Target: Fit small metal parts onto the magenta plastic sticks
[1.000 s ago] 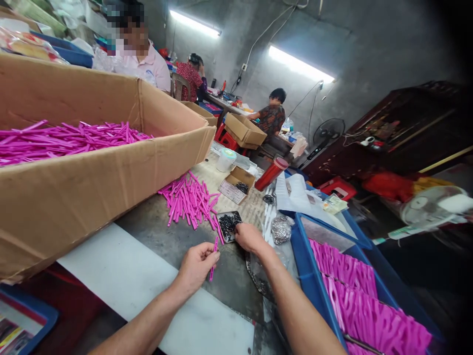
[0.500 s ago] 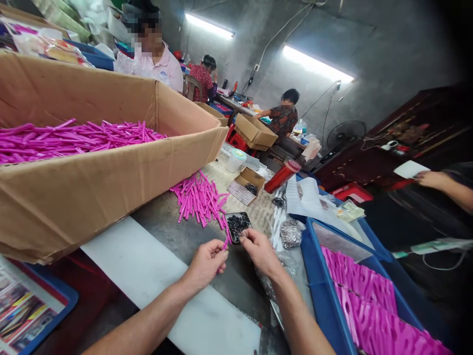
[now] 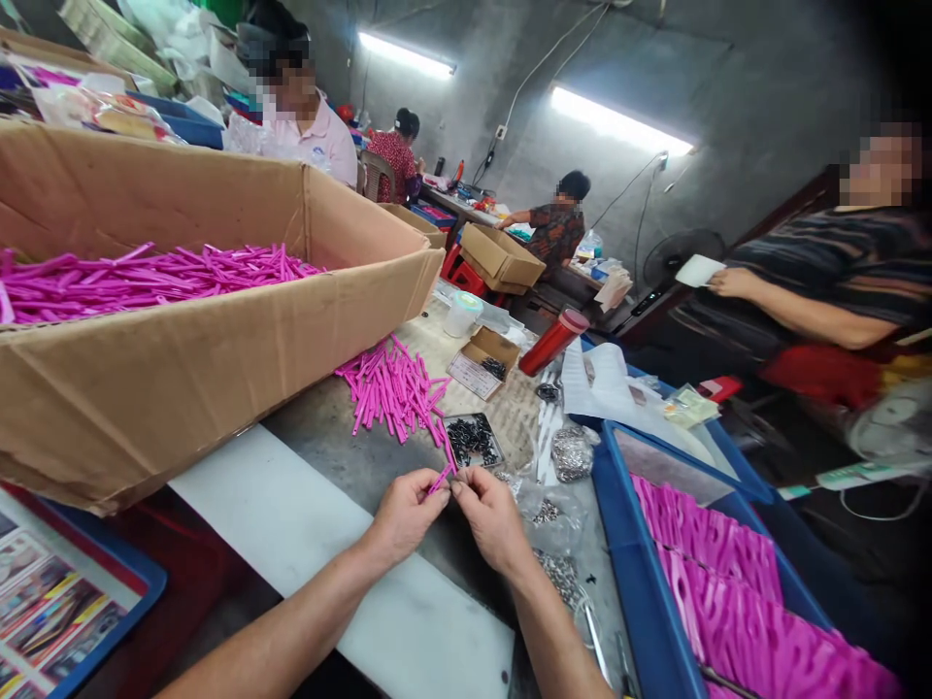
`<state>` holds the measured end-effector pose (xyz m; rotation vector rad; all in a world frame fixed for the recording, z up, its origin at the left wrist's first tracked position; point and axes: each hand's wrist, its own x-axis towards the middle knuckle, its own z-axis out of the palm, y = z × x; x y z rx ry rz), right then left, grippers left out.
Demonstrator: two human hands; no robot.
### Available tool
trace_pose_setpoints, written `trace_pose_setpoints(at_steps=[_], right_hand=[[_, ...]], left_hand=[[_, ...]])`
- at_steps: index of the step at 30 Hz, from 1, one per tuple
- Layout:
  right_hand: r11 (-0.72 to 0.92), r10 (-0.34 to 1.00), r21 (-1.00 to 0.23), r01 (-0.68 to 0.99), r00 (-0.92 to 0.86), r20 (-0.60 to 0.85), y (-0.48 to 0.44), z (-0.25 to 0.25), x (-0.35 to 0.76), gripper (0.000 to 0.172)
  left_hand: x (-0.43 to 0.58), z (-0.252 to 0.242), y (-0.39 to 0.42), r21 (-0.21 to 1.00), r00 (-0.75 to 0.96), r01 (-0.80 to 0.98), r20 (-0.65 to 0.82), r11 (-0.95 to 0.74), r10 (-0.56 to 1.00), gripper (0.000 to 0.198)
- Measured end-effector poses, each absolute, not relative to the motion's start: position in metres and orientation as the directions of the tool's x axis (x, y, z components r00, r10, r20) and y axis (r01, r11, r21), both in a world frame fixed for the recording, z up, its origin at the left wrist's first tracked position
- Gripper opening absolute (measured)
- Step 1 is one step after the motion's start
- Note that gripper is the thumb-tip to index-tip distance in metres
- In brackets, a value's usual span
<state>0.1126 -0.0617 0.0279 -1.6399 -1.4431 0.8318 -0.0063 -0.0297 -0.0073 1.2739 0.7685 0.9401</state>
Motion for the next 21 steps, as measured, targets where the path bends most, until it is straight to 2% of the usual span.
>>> trace_pose_setpoints(at_steps=[7, 15, 21], right_hand=[[-0.095, 0.987, -0.95, 0.296, 0.156, -0.05, -0.065, 0.02, 0.117, 0.019], [-0.086, 0.989, -0.938, 0.336, 0.139, -0.04, -0.069, 0.019, 0.118, 0.018], [-0.139, 0.984, -0.963, 0.229, 0.139, -0.109, -0.068, 0.015, 0.119, 0.018]], left_hand=[[-0.008, -0.004, -0.031, 0.995, 0.459, -0.097, 0.051, -0.007, 0.887, 0.015], [-0.008, -0.005, -0.031, 0.998, 0.463, -0.012, 0.058, -0.059, 0.884, 0.014], [-0.007, -0.007, -0.031, 0.995, 0.466, 0.04, 0.063, -0.092, 0.883, 0.013]])
